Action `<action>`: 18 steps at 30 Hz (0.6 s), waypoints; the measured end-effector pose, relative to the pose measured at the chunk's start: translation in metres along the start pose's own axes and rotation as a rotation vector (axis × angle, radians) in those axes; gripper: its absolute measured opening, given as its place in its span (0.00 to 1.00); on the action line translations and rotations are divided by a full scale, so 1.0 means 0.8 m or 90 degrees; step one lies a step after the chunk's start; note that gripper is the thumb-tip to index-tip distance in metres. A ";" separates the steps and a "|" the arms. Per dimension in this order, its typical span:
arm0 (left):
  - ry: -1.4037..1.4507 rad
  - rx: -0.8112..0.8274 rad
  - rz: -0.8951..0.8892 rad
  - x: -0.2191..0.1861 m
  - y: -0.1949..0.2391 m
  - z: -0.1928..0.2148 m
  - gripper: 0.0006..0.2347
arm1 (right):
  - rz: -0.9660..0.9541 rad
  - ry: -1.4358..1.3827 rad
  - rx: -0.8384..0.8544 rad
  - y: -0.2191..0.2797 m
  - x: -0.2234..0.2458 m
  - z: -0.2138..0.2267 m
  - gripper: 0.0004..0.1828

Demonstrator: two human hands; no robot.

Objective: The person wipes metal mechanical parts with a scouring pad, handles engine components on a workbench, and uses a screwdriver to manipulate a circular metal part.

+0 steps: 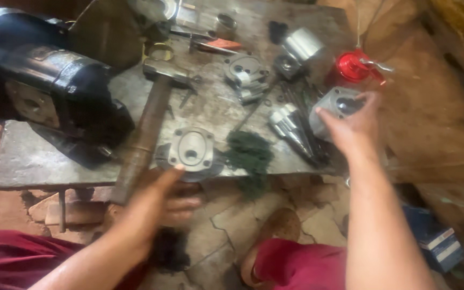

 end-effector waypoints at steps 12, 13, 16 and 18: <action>-0.010 0.008 -0.012 0.001 -0.008 0.003 0.33 | 0.078 -0.027 -0.158 -0.059 -0.070 0.065 0.46; -0.002 0.008 -0.013 0.000 -0.008 0.002 0.33 | 0.038 -0.020 -0.145 -0.060 -0.083 0.060 0.46; 0.018 0.014 -0.019 -0.004 -0.004 0.000 0.32 | 0.014 -0.013 -0.139 -0.060 -0.096 0.054 0.47; 0.024 0.025 -0.027 -0.007 -0.002 -0.005 0.33 | 0.032 -0.014 -0.146 -0.056 -0.094 0.054 0.48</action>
Point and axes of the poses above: each hand's wrist, its own y-axis away from the middle knuckle, its own z-axis out of the back of the hand, x = y × z, the point moved 10 cm from there along -y, towards the middle knuckle, and after that the axes turned 11 degrees about -x, right-handed, at the moved point
